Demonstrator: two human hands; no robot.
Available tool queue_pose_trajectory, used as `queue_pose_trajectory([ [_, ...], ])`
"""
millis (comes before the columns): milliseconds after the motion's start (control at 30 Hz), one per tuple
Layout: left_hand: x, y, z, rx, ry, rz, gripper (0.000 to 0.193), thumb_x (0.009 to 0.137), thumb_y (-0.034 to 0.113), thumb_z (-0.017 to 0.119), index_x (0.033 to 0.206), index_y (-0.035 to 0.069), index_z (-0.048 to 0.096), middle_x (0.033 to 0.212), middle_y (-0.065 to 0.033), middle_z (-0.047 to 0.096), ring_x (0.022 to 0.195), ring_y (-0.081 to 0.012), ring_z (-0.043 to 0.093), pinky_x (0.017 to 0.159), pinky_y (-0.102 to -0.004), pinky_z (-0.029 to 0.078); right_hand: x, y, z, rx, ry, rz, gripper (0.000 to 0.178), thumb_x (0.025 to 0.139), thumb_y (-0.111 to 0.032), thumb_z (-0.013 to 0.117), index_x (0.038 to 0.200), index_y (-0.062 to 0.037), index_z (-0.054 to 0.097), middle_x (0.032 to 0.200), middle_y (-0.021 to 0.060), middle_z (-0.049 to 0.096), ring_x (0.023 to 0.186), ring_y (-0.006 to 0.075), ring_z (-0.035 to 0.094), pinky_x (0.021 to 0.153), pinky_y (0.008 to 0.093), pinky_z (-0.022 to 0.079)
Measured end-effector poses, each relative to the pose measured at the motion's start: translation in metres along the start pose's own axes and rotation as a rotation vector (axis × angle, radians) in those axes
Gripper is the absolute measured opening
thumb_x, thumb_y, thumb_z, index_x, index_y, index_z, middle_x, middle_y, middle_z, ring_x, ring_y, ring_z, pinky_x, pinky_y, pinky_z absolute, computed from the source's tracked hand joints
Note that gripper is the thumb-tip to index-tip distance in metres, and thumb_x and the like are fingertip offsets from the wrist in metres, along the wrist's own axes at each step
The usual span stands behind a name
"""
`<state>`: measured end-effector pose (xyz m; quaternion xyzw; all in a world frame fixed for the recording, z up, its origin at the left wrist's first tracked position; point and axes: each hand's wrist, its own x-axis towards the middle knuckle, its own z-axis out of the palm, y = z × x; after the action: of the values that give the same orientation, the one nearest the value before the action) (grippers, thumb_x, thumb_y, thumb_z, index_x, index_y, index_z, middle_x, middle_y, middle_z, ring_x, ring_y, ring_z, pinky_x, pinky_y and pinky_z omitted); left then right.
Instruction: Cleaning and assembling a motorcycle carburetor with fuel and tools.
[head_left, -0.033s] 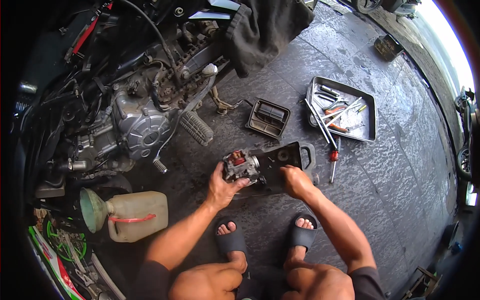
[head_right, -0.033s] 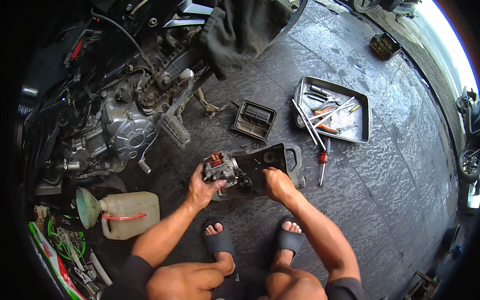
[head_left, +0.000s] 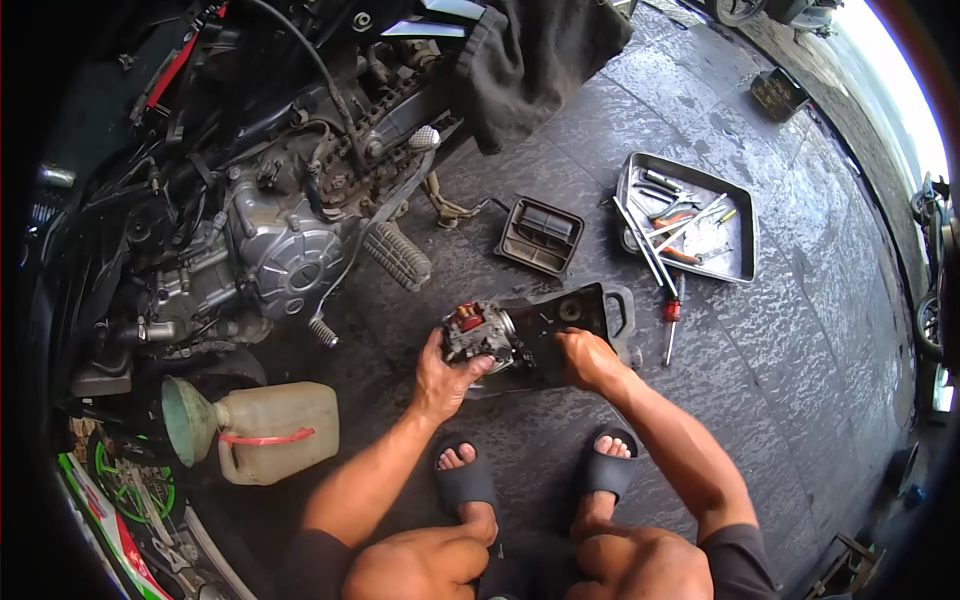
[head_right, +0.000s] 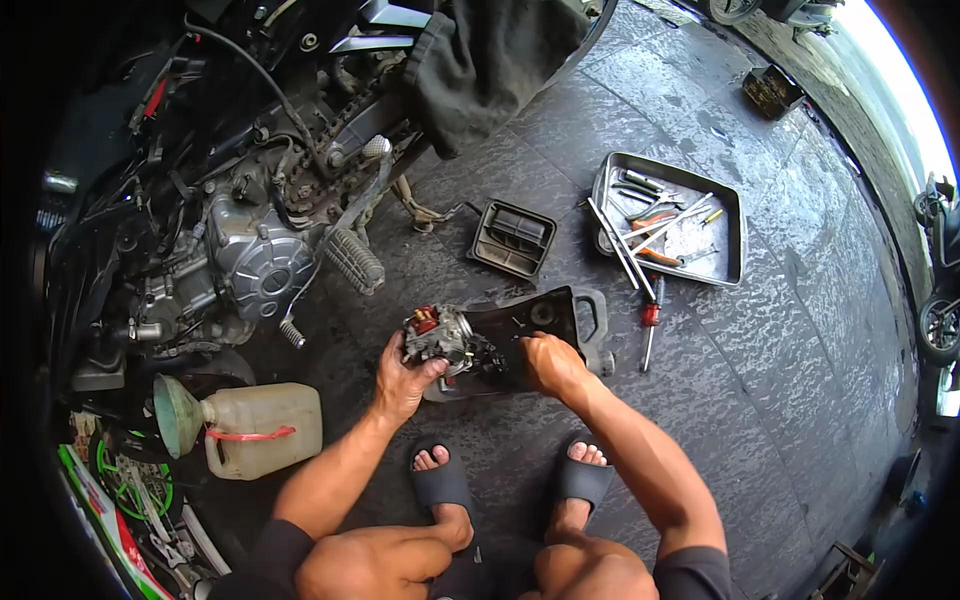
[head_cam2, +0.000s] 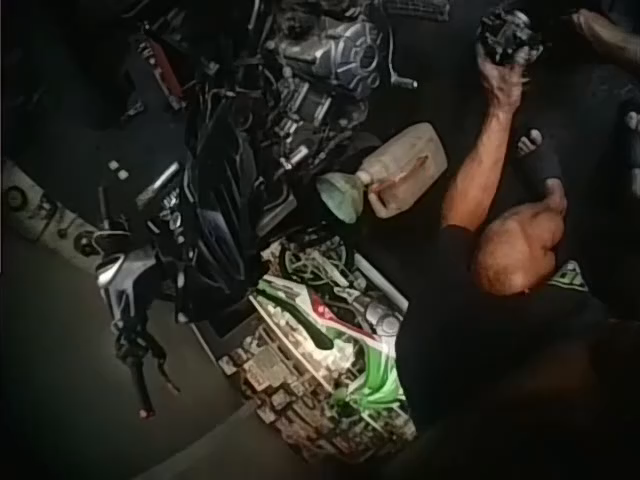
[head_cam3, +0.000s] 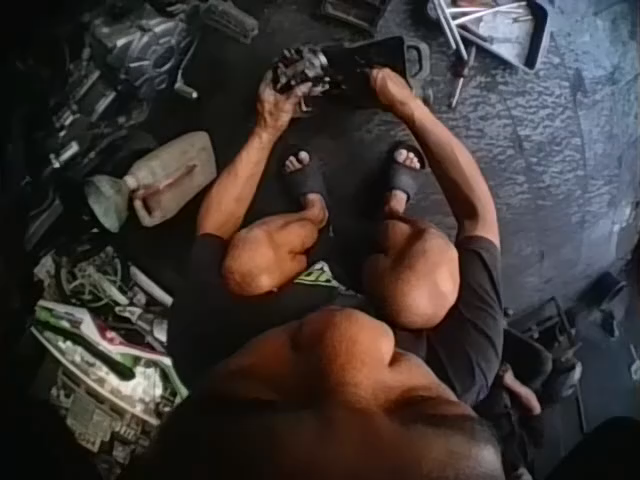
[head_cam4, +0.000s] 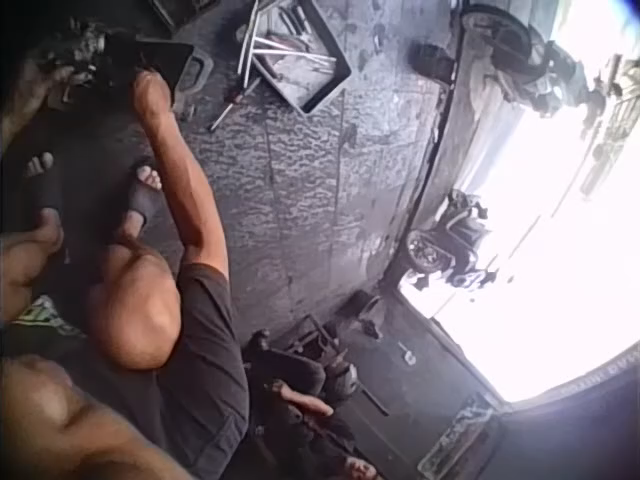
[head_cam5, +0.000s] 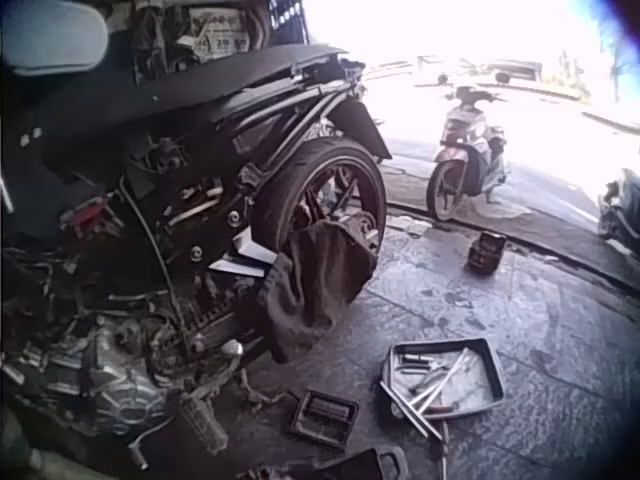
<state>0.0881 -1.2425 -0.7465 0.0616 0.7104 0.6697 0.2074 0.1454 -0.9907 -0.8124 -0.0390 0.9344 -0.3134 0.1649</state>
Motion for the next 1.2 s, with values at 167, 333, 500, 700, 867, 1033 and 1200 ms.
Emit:
queue_pose_trajectory([
  [167,-0.015,-0.016,-0.026,-0.159,0.099,0.006,0.066,0.079,0.032,0.086,0.128,0.000,0.056,0.114,-0.0067,0.066,0.104,-0.0165,0.061,0.096,-0.0319,0.047,0.044,-0.011,0.025,-0.035,0.045,0.108,0.032,0.089,-0.027,0.062,0.102,0.0012,0.069,0.102,0.0280,0.070,0.101,0.0428,0.069,0.085,0.0489,0.055],
  [333,-0.021,-0.022,-0.037,-0.211,0.123,-0.026,0.068,0.078,0.035,0.086,0.128,0.000,0.056,0.117,-0.0068,0.065,0.105,-0.0169,0.060,0.097,-0.0319,0.047,0.047,-0.021,0.047,-0.060,-0.168,0.258,0.034,0.087,-0.036,0.066,0.088,-0.0022,0.072,0.092,0.0243,0.073,0.095,0.0398,0.071,0.083,0.0457,0.057],
  [500,-0.022,-0.020,-0.039,-0.250,0.144,-0.004,0.068,0.079,0.037,0.085,0.128,-0.001,0.056,0.117,-0.0069,0.064,0.105,-0.0169,0.060,0.096,-0.0317,0.046,0.045,-0.021,0.063,-0.019,-0.115,0.119,0.038,0.086,-0.042,0.066,0.085,-0.0039,0.071,0.082,0.0208,0.072,0.082,0.0416,0.071,0.075,0.0488,0.057],
  [700,-0.022,-0.017,-0.043,-0.239,0.112,0.014,0.067,0.081,0.036,0.083,0.129,-0.001,0.056,0.118,-0.0063,0.064,0.106,-0.0165,0.059,0.096,-0.0313,0.046,0.069,-0.043,0.050,-0.119,0.019,-0.147,0.029,0.087,-0.020,0.062,0.112,-0.0076,0.068,0.117,0.0165,0.068,0.103,0.0358,0.067,0.087,0.0440,0.054],
  [867,-0.021,-0.012,-0.042,-0.228,0.152,0.090,0.065,0.081,0.035,0.082,0.129,0.000,0.056,0.119,-0.0055,0.062,0.102,-0.0171,0.060,0.095,-0.0323,0.047,0.092,-0.067,0.071,-0.412,-0.141,-0.323,0.030,0.094,-0.022,0.052,0.114,-0.0113,0.072,0.131,0.0114,0.061,0.119,0.0273,0.056,0.096,0.0390,0.044],
  [1033,-0.022,-0.006,-0.040,-0.431,0.121,0.061,0.064,0.081,0.023,0.083,0.134,0.002,0.053,0.120,-0.0048,0.061,0.105,-0.0159,0.059,0.095,-0.0324,0.049,0.085,-0.066,0.074,-0.468,-0.041,-0.343,0.023,0.089,-0.020,0.057,0.106,-0.0119,0.069,0.110,0.0100,0.062,0.103,0.0278,0.062,0.086,0.0405,0.050],
  [1200,-0.020,-0.005,-0.038,-0.407,0.133,0.062,0.066,0.080,0.025,0.084,0.134,0.002,0.053,0.120,-0.0047,0.062,0.104,-0.0158,0.060,0.092,-0.0314,0.050,0.068,-0.052,0.044,-0.226,0.110,-0.228,0.019,0.086,-0.015,0.058,0.104,-0.0122,0.065,0.107,0.0134,0.064,0.101,0.0290,0.065,0.081,0.0368,0.054],
])
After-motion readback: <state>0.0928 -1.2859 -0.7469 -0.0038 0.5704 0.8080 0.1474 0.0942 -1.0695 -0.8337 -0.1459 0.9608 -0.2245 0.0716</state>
